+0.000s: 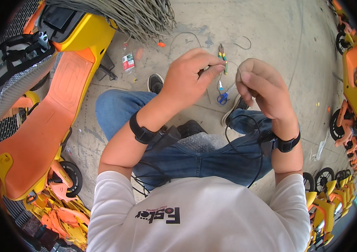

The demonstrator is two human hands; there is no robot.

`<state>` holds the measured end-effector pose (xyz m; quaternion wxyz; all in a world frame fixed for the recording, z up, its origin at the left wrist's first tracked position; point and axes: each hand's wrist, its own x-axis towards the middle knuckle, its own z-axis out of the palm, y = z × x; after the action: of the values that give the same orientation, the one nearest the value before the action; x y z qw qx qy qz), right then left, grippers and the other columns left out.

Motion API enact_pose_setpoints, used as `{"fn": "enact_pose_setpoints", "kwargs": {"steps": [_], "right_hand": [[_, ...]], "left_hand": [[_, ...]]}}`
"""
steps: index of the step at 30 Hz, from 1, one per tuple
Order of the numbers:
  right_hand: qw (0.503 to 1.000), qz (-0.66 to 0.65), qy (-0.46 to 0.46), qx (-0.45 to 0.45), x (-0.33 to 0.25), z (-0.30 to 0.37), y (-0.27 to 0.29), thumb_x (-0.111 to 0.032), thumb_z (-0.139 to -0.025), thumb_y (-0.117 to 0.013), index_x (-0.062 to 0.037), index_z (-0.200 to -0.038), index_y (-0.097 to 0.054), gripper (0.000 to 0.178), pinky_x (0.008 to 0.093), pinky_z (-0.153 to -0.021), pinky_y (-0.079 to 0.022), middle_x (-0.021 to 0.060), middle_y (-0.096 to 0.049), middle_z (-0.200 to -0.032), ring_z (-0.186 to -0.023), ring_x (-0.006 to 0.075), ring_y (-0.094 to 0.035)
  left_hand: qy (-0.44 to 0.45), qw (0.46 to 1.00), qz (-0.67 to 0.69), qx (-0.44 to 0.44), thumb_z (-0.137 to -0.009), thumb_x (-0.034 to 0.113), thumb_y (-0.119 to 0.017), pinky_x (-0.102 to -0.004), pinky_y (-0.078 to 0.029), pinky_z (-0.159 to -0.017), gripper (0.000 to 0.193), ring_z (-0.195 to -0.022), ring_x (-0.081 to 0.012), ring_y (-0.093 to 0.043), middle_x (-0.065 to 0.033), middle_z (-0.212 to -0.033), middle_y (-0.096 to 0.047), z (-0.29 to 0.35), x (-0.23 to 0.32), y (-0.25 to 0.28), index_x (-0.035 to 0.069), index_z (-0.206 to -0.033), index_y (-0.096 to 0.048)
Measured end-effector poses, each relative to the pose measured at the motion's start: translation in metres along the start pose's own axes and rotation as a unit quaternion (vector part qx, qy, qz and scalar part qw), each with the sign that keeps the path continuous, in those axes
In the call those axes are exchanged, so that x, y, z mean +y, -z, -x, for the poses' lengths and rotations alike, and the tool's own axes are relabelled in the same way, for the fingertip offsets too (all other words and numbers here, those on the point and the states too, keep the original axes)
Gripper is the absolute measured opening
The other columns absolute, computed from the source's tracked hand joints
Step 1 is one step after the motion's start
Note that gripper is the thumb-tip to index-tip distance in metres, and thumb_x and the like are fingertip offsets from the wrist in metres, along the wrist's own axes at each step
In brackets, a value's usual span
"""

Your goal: The person strips the insulation from a wire and twists the exposed copper ends together while sitting on the floor surrounded by electric scooters.

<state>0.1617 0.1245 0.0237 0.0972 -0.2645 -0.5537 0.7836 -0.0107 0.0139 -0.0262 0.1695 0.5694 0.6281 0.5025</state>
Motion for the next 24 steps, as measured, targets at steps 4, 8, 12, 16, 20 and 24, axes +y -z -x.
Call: {"fn": "enact_pose_setpoints", "kwargs": {"steps": [4,8,12,16,20,24], "right_hand": [[1.0,-0.002,-0.014,-0.002,0.002,-0.003,-0.005,-0.021,-0.098,-0.055,-0.0005,-0.098,-0.063,0.022,0.021,-0.055,-0.043,0.0016,-0.061,-0.076,-0.062,0.0075,-0.054],[0.999,0.049,-0.004,0.0,0.006,-0.002,-0.004,-0.02,-0.099,-0.053,0.0009,-0.1,-0.064,0.024,0.0217,-0.056,-0.044,0.002,-0.062,-0.075,-0.061,0.007,-0.054],[0.998,0.064,0.027,-0.008,0.009,-0.003,0.0,-0.019,-0.098,-0.054,-0.0001,-0.097,-0.066,0.023,0.0213,-0.054,-0.042,0.0009,-0.06,-0.072,-0.058,0.0059,-0.05],[0.994,0.103,0.02,0.013,0.01,-0.002,-0.004,-0.019,-0.096,-0.055,-0.002,-0.094,-0.068,0.021,0.0208,-0.05,-0.039,-0.0011,-0.057,-0.068,-0.056,0.0048,-0.048],[0.996,0.06,0.014,0.067,0.013,-0.003,-0.005,-0.02,-0.094,-0.057,-0.0036,-0.092,-0.07,0.021,0.0202,-0.049,-0.038,-0.0035,-0.055,-0.063,-0.054,0.0034,-0.046],[0.988,0.097,0.046,0.107,0.014,-0.002,-0.012,-0.018,-0.093,-0.058,-0.003,-0.094,-0.069,0.018,0.0209,-0.049,-0.038,-0.0039,-0.056,-0.065,-0.055,0.0039,-0.047]], "left_hand": [[-0.069,0.991,-0.113,0.01,-0.08,0.007,-0.071,-0.0281,-0.045,-0.06,0.016,-0.071,-0.0197,-0.058,-0.0069,-0.086,-0.062,0.0,0.0,0.005,0.005,-0.096,-0.071],[-0.13,0.984,-0.124,0.008,-0.077,0.006,-0.073,-0.0305,-0.045,-0.061,0.019,-0.072,-0.0202,-0.057,-0.0063,-0.088,-0.06,-0.002,0.005,0.009,0.006,-0.096,-0.072],[-0.133,0.982,-0.133,-0.016,-0.077,0.003,-0.072,-0.0312,-0.045,-0.064,0.02,-0.073,-0.0201,-0.056,-0.0071,-0.088,-0.06,-0.005,0.009,0.016,0.006,-0.097,-0.071],[-0.091,0.992,-0.068,-0.05,-0.078,0.001,-0.069,-0.0304,-0.045,-0.067,0.019,-0.073,-0.0183,-0.057,-0.0061,-0.09,-0.061,-0.002,0.006,0.009,0.005,-0.097,-0.071],[0.029,0.998,0.01,0.054,-0.079,-0.001,-0.066,-0.028,-0.045,-0.066,0.014,-0.072,-0.0142,-0.058,-0.0048,-0.088,-0.063,-0.003,0.026,0.012,0.003,-0.092,-0.069],[0.002,1.0,0.005,0.01,-0.081,0.001,-0.067,-0.025,-0.045,-0.056,0.008,-0.062,-0.0117,-0.056,-0.0047,-0.08,-0.064,0.003,0.027,0.01,0.002,-0.088,-0.068]]}}
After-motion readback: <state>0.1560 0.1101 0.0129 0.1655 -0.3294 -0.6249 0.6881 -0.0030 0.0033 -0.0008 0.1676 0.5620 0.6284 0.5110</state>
